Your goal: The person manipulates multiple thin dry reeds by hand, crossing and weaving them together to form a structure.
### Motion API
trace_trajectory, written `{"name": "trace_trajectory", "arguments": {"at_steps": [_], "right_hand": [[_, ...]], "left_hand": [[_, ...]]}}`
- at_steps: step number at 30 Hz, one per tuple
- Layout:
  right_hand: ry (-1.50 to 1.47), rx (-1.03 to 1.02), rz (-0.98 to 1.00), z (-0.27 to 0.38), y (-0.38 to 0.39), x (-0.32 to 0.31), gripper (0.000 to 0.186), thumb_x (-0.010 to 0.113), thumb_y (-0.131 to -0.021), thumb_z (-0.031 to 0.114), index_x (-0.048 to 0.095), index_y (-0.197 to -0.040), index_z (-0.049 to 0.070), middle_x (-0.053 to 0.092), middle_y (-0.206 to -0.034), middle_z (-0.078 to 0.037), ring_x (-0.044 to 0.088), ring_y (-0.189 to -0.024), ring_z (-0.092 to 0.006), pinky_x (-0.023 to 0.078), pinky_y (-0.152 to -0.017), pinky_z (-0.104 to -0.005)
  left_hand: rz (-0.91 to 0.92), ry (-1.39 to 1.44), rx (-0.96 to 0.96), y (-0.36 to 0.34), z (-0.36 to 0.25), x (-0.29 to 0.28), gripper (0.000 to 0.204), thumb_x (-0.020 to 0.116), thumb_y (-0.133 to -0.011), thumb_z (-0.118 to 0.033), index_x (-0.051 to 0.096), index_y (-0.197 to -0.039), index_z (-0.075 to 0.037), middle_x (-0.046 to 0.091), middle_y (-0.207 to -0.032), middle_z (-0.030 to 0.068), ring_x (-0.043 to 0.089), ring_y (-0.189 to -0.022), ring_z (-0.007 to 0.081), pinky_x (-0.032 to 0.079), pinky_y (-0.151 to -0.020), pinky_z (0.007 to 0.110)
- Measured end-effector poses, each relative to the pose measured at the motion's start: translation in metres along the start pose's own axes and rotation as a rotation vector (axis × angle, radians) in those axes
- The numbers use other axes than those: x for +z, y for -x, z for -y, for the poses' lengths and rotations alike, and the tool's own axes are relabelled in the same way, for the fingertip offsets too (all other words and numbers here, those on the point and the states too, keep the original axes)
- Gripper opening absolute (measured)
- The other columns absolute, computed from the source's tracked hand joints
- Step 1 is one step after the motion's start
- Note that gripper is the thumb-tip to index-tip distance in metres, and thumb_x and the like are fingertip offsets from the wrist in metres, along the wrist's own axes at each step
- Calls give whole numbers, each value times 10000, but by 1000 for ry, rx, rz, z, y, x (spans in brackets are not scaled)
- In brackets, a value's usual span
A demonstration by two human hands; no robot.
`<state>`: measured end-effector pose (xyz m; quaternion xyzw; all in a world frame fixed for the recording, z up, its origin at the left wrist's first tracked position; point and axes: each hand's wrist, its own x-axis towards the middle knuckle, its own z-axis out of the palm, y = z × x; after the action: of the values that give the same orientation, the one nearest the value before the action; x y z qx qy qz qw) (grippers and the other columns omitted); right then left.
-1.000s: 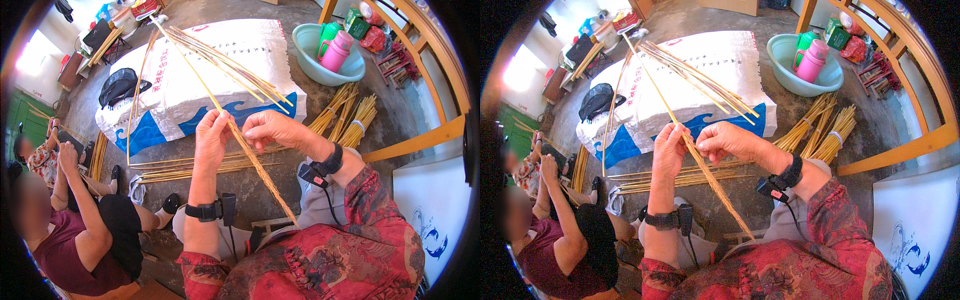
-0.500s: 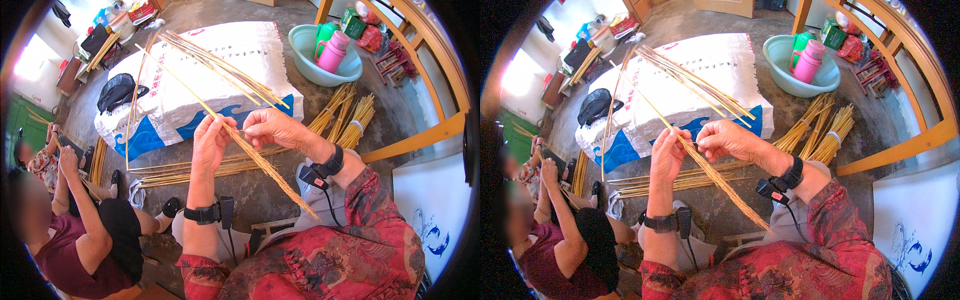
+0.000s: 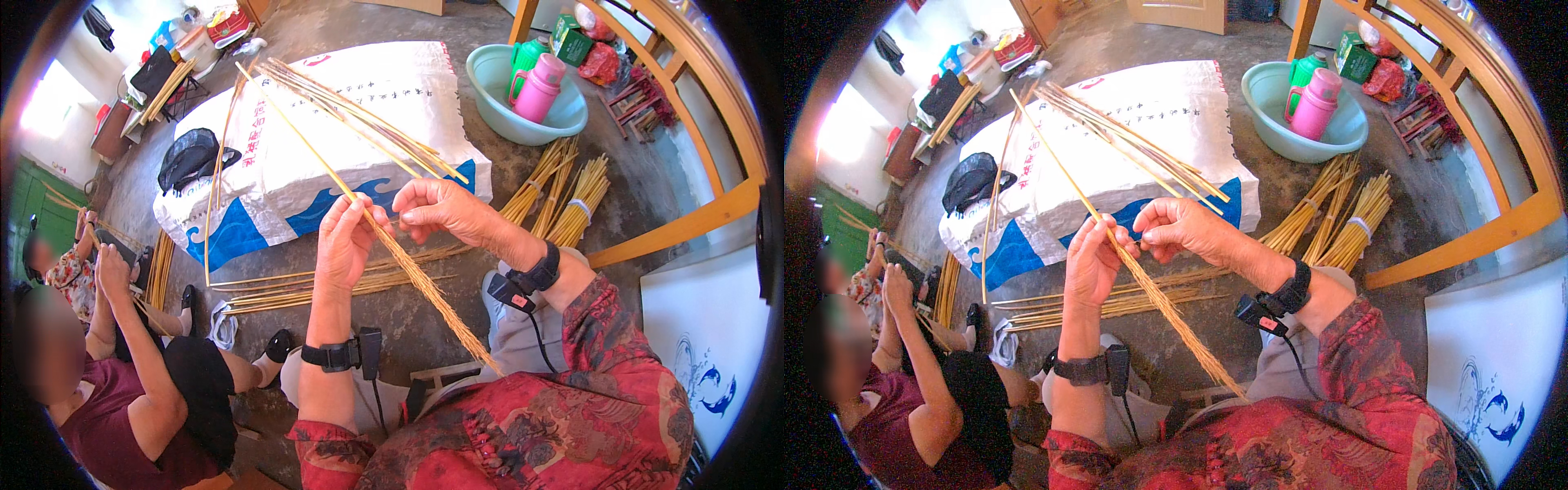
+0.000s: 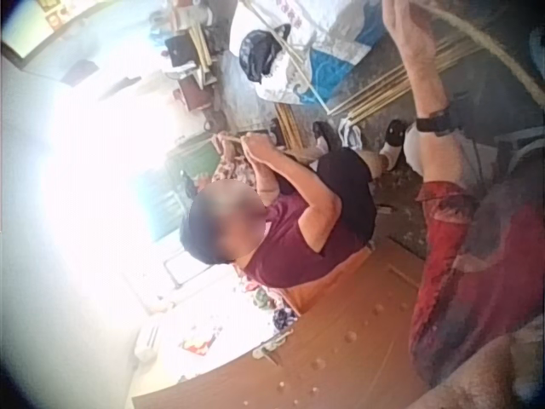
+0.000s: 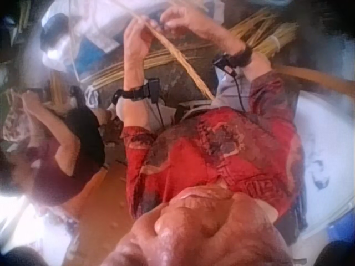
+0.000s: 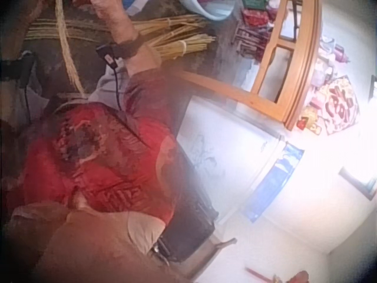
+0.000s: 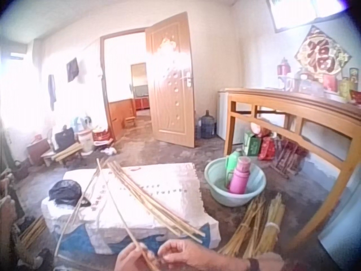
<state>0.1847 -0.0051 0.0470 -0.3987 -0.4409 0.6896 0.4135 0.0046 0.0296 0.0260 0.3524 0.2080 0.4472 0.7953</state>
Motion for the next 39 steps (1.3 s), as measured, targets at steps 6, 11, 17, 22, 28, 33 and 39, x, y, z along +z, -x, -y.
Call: {"name": "trace_trajectory", "arguments": {"at_steps": [6,11,17,22,28,33,39], "right_hand": [[33,-8,-15,3,2,0,164,557,-785,117,532,-930,46,569,-784,-18,547,-626,-83,467,-558,-217],[82,-42,-48,4,4,-6,165,546,-785,115,528,-932,42,583,-781,-34,550,-623,-91,472,-556,-222],[80,-40,-57,3,4,-8,167,544,-788,117,525,-933,38,600,-796,-47,556,-618,-94,478,-555,-226],[65,-45,-44,6,6,-2,172,557,-782,111,526,-934,38,606,-812,-52,561,-617,-95,480,-552,-225],[130,-108,-28,1,4,1,166,579,-768,104,530,-908,31,585,-798,-37,547,-635,-81,468,-555,-218],[248,-162,-117,-6,2,10,151,587,-751,79,530,-881,28,553,-753,-17,514,-681,-69,434,-609,-209],[296,-246,-84,-15,-2,10,140,561,-740,47,523,-871,14,542,-734,-16,502,-677,-68,427,-626,-203]], "left_hand": [[0,15,9,-2,3,0,122,457,-879,-169,484,-871,-50,505,-697,65,511,-651,168,455,-608,313],[-3,-28,20,-2,2,1,120,448,-885,-174,481,-875,-59,503,-694,63,514,-650,174,459,-609,316],[11,-34,25,-3,3,2,120,446,-887,-169,486,-879,-56,521,-708,70,535,-664,182,481,-631,319],[-50,-139,52,-3,3,1,106,478,-874,-164,494,-883,-60,560,-759,75,564,-694,165,485,-637,296],[-85,-185,63,-3,6,-1,101,494,-867,-166,504,-881,-66,570,-794,59,563,-708,144,473,-642,267],[-86,-261,87,-4,9,-4,97,496,-865,-151,512,-879,-56,565,-804,44,549,-715,123,462,-644,253],[-80,-441,76,-2,10,-5,106,505,-860,-153,516,-875,-50,554,-801,21,536,-697,100,456,-648,244]]}}
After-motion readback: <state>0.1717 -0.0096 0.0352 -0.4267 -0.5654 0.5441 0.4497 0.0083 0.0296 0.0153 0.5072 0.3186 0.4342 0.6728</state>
